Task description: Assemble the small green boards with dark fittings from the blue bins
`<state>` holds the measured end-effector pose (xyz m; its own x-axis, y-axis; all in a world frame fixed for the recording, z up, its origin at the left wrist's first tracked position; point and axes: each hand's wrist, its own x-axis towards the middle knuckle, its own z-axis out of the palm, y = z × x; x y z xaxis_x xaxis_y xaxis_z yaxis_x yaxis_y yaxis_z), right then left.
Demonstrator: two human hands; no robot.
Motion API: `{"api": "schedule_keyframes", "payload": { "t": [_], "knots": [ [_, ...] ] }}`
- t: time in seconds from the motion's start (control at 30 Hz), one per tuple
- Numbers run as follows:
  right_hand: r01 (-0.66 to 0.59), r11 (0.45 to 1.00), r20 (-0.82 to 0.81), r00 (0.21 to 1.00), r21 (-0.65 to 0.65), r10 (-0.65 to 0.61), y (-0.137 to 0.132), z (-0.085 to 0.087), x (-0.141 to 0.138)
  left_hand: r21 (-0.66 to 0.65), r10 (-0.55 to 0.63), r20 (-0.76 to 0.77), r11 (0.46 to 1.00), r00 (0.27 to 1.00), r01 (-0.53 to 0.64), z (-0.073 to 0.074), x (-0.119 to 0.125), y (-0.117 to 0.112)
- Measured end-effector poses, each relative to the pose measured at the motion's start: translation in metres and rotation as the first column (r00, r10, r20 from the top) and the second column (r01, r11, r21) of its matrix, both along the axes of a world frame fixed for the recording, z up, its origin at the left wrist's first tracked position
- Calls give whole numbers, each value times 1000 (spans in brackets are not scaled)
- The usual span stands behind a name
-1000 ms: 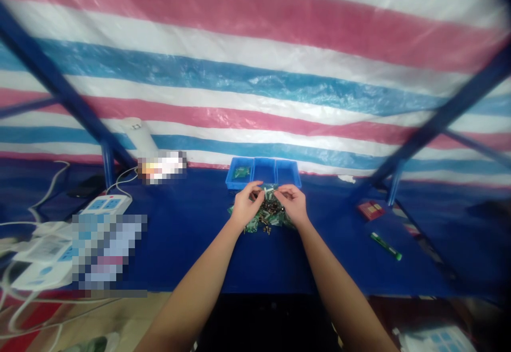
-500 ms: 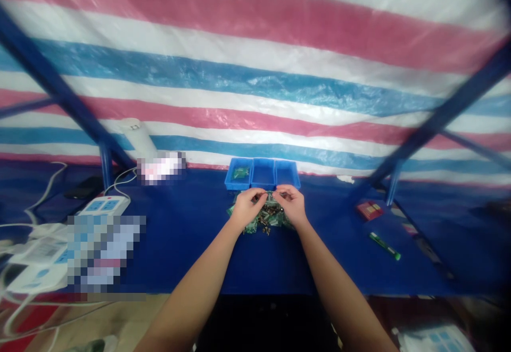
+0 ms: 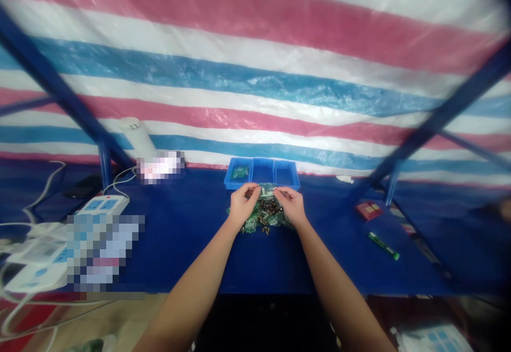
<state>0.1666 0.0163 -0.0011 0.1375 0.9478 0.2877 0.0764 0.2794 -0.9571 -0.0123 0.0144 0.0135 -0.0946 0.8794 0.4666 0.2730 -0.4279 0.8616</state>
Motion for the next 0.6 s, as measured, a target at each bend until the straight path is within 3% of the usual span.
{"api": "schedule_keyframes", "payload": {
  "t": [0.27, 0.47, 0.6],
  "knots": [
    [12, 1000, 30, 999, -16, -12, 2, -2, 1, 46, -20, -153, 999, 988, 28, 0, 0, -2],
    [-19, 1000, -33, 999, -10, 18, 0, 0, 0, 54, 15, -195, 999, 981, -5, -4, 1, -2],
    [-50, 999, -96, 994, -7, 49, -1, 1, -1, 40, -22, -203, 999, 979, 30, -4, 2, -2]
  ]
}}
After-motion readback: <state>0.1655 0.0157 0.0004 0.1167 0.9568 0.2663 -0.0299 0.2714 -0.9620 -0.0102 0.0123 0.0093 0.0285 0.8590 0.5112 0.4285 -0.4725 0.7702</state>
